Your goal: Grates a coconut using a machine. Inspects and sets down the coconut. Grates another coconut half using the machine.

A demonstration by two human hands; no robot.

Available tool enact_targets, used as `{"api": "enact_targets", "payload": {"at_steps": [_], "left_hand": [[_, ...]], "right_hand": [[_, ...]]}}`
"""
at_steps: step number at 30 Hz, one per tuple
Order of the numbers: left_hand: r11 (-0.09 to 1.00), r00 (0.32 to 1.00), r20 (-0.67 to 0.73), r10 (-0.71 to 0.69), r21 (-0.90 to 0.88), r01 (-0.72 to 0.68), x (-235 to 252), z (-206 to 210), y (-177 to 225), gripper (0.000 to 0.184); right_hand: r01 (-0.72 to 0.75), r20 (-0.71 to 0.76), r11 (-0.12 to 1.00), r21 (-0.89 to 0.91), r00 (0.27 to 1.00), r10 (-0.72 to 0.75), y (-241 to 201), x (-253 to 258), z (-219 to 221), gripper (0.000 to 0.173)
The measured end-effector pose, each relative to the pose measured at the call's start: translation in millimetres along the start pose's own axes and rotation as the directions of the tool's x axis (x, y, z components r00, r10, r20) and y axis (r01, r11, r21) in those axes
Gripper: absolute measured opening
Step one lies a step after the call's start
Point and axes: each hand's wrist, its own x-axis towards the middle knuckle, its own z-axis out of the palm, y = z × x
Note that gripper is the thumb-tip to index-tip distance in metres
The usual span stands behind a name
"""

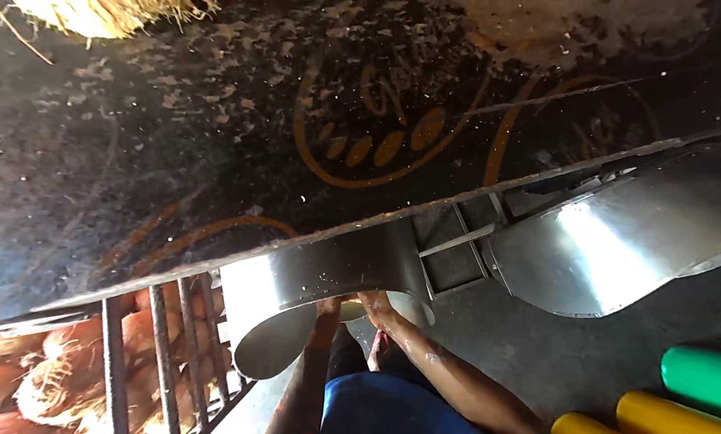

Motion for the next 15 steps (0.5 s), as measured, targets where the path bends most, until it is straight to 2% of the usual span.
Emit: {"api": "enact_targets", "payload": {"at_steps": [3,6,8,10,12,14,15], "left_hand": [[0.994,0.996,0.029,-0.081,-0.067,0.083,5.4,-2.6,-7.5,0.024],[0.985,0.996,0.034,-0.084,-0.147,0.089,7.3,0.4,-7.2,0.028],[0.963,0.994,0.079,-0.079,-0.253,0.096,-1.2,0.9,-2.7,0.039],[0.906,0.984,0.17,-0.059,-0.404,0.124,-8.1,-10.6,-3.7,0.059],[0.887,0.965,0.26,-0.029,-0.439,0.144,-8.6,-25.2,1.5,0.072],[0.982,0.969,0.247,0.011,-0.187,0.037,-21.7,-32.6,17.7,0.051],[0.999,0.977,0.21,0.041,-0.008,-0.04,-27.5,-30.9,31.7,0.037]], "right_hand": [[0.024,-0.041,0.994,-0.109,0.999,-0.028,-3.9,-2.3,4.9,0.029],[0.101,-0.055,0.972,-0.211,0.992,-0.115,-3.7,0.9,10.1,0.034],[0.128,-0.055,0.947,-0.295,0.987,-0.15,-8.6,-3.5,12.4,0.044],[0.08,-0.019,0.978,-0.194,0.996,-0.085,-14.2,-14.0,13.1,0.054],[-0.072,0.058,0.994,0.085,0.996,0.067,-19.6,-16.1,8.8,0.047],[-0.193,0.066,0.946,0.259,0.981,0.183,-19.0,-15.3,4.1,0.039],[-0.195,0.06,0.934,0.3,0.981,0.186,-18.5,-12.6,2.3,0.036]]}}
